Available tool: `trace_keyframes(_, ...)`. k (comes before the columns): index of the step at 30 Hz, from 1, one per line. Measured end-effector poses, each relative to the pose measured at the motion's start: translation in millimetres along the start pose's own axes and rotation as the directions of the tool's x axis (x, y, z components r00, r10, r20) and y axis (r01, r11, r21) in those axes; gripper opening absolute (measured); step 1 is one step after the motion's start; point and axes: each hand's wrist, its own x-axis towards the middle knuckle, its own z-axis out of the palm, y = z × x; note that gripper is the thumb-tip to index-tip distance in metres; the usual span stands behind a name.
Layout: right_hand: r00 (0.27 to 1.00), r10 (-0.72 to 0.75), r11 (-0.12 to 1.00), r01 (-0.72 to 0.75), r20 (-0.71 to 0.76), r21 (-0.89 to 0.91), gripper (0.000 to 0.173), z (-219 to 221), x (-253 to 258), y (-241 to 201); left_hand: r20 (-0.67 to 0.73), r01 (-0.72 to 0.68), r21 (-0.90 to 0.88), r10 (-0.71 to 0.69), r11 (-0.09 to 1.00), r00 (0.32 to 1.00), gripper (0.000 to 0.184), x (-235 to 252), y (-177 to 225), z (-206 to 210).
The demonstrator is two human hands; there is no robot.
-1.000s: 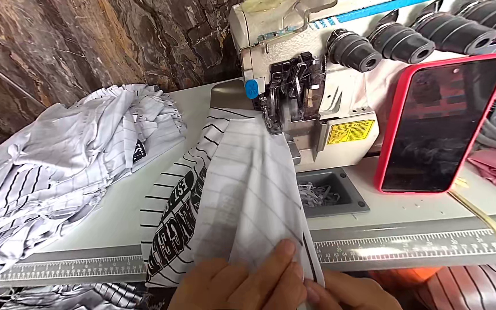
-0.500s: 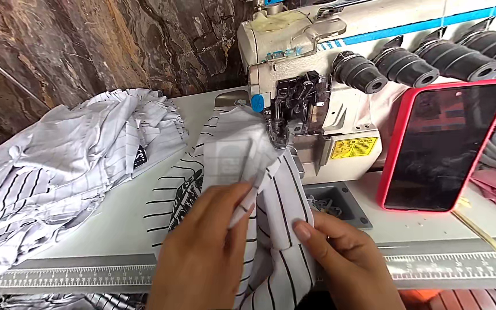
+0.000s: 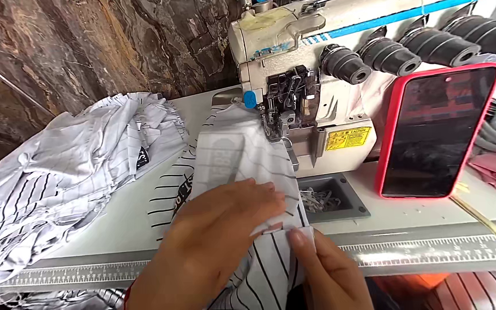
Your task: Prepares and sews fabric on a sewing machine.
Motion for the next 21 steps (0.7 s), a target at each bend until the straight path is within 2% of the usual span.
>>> trace_keyframes(4, 0.990, -0.078, 0.988, 0.093, 0.118, -0.127, 0.020, -13, -16, -8, 0.125, -0.143, 0.037, 0.138, 0.989, 0.983, 0.015, -15, -2, 7)
trace_keyframes(7, 0.988, -0.072, 0.983, 0.094, 0.140, -0.158, 0.020, -17, -19, -9, 0.140, -0.166, 0.035, 0.159, 0.986, 0.977, 0.013, -16, -5, 6)
trace_keyframes(16, 0.991, -0.109, 0.982, 0.119, 0.074, -0.150, 0.023, 1, 32, -17, 0.059, -0.103, 0.238, 0.091, 0.966, 0.994, 0.020, 25, -16, 16)
trace_keyframes(21, 0.987, -0.158, 0.975, 0.158, 0.013, -0.153, 0.022, 0, 48, -10, 0.001, 0.058, 0.348, -0.062, 0.936, 0.998, 0.022, 32, -11, 25)
